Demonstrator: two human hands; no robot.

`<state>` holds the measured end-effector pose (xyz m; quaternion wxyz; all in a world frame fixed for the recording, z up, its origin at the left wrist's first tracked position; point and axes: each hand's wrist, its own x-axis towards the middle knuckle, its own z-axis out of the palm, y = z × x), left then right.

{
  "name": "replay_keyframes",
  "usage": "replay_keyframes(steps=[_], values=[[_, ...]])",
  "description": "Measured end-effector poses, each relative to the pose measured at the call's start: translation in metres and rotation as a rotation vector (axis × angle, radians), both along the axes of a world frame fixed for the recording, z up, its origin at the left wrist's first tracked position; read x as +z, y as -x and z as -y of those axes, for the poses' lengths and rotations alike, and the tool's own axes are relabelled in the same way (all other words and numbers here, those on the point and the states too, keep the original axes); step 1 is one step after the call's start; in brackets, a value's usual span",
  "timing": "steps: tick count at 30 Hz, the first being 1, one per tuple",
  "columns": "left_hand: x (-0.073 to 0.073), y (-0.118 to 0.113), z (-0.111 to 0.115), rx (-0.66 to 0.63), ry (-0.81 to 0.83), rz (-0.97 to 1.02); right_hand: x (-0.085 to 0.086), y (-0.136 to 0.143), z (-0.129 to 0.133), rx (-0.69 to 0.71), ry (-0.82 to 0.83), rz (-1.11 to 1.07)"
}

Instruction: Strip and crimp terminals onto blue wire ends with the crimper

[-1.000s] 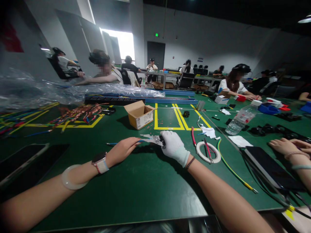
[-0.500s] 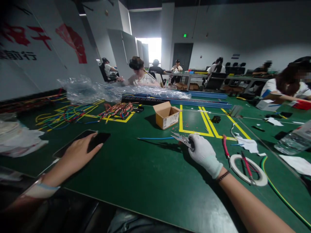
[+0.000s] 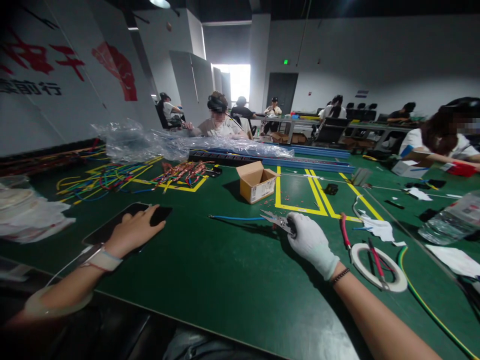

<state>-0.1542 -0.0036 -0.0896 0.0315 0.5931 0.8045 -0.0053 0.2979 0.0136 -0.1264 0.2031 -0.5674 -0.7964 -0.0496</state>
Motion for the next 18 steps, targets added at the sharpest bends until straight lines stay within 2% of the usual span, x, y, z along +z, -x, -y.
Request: replay_keyframes(steps=[18], values=[[-0.0039, -0.0076, 0.0035, -0.010, -0.009, -0.005, -0.0033, -0.0021, 0.0001, 0.018, 0.010, 0.030]])
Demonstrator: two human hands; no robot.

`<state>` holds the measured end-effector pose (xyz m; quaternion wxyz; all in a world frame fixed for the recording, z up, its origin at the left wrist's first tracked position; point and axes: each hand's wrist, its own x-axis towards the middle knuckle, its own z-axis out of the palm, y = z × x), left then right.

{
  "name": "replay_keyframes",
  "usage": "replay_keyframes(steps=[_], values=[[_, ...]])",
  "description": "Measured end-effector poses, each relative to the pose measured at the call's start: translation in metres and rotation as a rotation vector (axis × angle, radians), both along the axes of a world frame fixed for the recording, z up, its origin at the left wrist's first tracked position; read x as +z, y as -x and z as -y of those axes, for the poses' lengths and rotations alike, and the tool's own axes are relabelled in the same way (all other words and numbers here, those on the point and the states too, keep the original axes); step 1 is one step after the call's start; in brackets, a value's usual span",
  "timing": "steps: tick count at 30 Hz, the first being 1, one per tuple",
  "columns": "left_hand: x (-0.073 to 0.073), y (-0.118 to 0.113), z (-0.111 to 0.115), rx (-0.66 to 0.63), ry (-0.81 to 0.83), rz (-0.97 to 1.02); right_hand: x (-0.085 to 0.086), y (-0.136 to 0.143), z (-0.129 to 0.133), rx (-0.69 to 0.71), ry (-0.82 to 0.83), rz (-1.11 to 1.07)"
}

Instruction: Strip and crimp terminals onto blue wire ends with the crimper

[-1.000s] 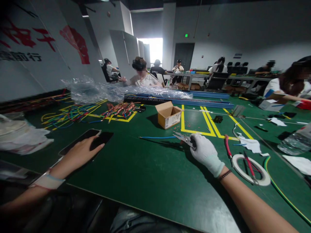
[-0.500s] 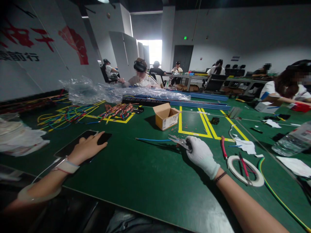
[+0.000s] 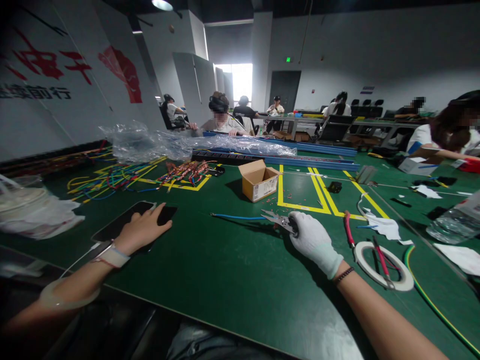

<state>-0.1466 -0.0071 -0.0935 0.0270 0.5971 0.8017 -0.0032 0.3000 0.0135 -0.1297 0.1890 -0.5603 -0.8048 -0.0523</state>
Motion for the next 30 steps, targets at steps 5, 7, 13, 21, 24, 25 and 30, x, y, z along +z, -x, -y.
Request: replay_keyframes(steps=[5, 7, 13, 21, 24, 25, 30], values=[[0.000, 0.002, -0.003, 0.007, 0.011, 0.015, -0.001, -0.001, -0.001, -0.007, 0.016, 0.026], [-0.001, 0.002, -0.003, 0.007, 0.014, 0.016, 0.000, -0.001, -0.001, 0.000, 0.016, 0.028], [-0.005, 0.004, -0.006, -0.026, -0.002, 0.023, -0.001, -0.001, -0.001, -0.007, 0.022, 0.032], [-0.021, 0.014, -0.014, -0.087, -0.070, 0.012, -0.002, -0.003, -0.002, -0.002, 0.007, 0.038], [-0.024, 0.019, -0.016, -0.108, -0.071, 0.008, -0.002, -0.003, -0.002, 0.005, 0.005, 0.049], [-0.023, 0.021, -0.017, -0.122, -0.073, 0.006, -0.002, -0.003, -0.002, 0.008, 0.007, 0.049], [-0.007, 0.031, -0.018, -0.111, -0.072, 0.007, 0.000, 0.000, 0.000, 0.014, 0.014, 0.043]])
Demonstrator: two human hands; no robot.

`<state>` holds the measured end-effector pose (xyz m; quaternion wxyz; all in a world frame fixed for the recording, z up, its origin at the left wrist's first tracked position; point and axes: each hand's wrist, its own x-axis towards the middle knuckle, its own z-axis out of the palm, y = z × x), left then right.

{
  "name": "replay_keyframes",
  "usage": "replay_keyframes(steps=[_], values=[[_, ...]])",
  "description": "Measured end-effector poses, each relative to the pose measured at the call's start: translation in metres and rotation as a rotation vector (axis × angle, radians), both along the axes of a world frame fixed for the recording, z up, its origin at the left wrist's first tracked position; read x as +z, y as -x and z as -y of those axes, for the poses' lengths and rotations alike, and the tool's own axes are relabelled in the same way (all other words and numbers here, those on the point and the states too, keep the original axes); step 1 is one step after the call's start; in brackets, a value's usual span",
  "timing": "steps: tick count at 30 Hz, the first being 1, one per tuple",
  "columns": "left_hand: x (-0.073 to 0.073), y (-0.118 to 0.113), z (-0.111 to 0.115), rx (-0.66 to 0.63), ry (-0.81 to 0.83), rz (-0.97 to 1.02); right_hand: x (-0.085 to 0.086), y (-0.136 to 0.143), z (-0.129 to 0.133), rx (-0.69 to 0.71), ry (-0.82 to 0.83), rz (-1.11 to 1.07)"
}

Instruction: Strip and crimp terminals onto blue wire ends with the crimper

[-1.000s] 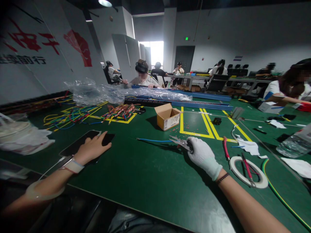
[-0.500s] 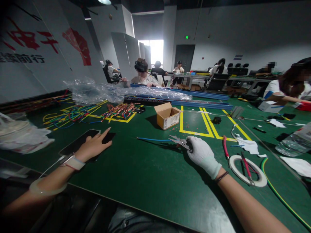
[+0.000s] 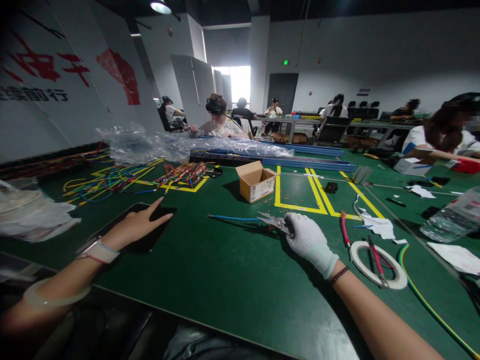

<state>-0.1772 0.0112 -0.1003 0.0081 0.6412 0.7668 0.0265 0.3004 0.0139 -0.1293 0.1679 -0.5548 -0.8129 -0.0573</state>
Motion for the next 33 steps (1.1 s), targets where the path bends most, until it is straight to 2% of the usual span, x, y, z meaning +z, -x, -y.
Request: replay_keyframes(steps=[2, 6, 9, 13, 16, 20, 23, 27, 30, 33], values=[[0.012, 0.001, 0.000, -0.007, -0.065, -0.050, 0.001, 0.001, 0.001, 0.003, -0.003, 0.010], [0.027, 0.002, -0.006, -0.211, -0.267, -0.282, 0.002, 0.002, 0.003, -0.024, -0.003, 0.029], [0.026, 0.001, -0.016, -0.310, -0.285, -0.389, 0.002, 0.002, 0.003, -0.033, -0.002, 0.037], [0.019, -0.002, -0.022, -0.387, -0.211, -0.438, 0.001, 0.001, 0.003, -0.031, -0.006, 0.043], [0.018, -0.004, -0.009, -0.436, -0.171, -0.416, 0.001, 0.000, 0.002, -0.018, -0.002, 0.042], [0.019, 0.006, 0.026, -0.502, -0.165, -0.295, 0.001, 0.000, 0.002, -0.016, 0.010, 0.046], [0.014, 0.021, 0.052, -0.434, -0.195, -0.114, 0.002, 0.000, 0.001, -0.022, 0.024, 0.049], [-0.003, 0.032, 0.076, -0.253, -0.239, 0.121, 0.001, 0.000, 0.000, -0.027, 0.024, 0.057], [-0.017, 0.027, 0.086, -0.178, -0.258, 0.175, -0.001, -0.001, 0.000, -0.035, 0.024, 0.060], [-0.025, 0.017, 0.089, -0.142, -0.271, 0.168, -0.002, -0.001, -0.001, -0.033, 0.023, 0.059]])
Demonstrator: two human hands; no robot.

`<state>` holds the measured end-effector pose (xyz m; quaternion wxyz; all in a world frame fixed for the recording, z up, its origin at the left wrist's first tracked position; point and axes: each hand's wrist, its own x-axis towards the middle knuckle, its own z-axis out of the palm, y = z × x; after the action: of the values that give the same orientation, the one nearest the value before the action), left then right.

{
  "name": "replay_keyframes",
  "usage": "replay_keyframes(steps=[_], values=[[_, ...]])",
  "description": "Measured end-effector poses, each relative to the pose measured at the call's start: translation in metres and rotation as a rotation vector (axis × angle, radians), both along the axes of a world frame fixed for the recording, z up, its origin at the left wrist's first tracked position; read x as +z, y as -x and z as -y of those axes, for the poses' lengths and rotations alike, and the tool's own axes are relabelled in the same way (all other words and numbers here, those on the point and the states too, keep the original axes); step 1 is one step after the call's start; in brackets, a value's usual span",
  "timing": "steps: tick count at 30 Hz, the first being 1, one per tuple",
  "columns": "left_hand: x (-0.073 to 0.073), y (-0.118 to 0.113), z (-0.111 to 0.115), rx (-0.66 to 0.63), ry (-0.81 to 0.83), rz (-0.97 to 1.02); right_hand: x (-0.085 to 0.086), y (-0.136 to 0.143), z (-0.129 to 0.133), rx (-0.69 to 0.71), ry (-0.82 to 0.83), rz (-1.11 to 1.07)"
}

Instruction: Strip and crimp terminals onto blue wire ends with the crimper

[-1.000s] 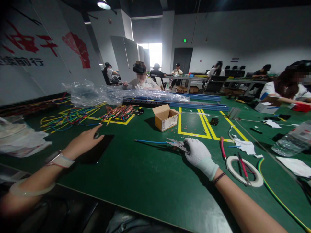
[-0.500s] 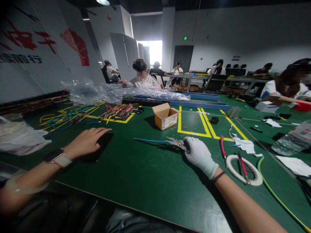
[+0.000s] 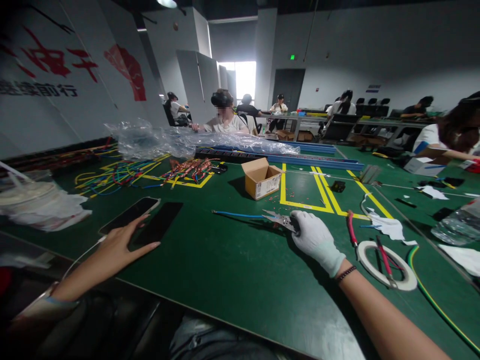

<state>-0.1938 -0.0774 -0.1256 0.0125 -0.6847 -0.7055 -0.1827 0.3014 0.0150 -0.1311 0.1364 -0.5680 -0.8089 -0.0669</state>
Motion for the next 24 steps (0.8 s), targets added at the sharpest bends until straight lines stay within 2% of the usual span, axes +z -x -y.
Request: replay_keyframes(steps=[4, 9, 14, 18, 21, 24], values=[[-0.003, -0.007, -0.005, 0.044, 0.003, -0.030, 0.002, 0.001, 0.000, 0.023, -0.004, -0.008], [-0.006, -0.004, -0.008, 0.065, -0.005, -0.032, 0.001, 0.001, 0.000, 0.029, -0.014, -0.009], [-0.010, -0.005, -0.003, 0.020, -0.012, -0.001, -0.001, 0.000, -0.001, 0.027, -0.029, 0.008], [-0.009, -0.015, 0.008, 0.012, -0.071, 0.000, -0.001, -0.001, -0.001, 0.021, -0.015, 0.019], [-0.006, -0.025, 0.017, -0.081, -0.145, 0.043, -0.001, -0.001, -0.002, 0.020, -0.017, 0.021], [-0.004, -0.032, 0.022, -0.169, -0.142, 0.093, -0.001, 0.000, -0.002, 0.027, -0.017, 0.018]])
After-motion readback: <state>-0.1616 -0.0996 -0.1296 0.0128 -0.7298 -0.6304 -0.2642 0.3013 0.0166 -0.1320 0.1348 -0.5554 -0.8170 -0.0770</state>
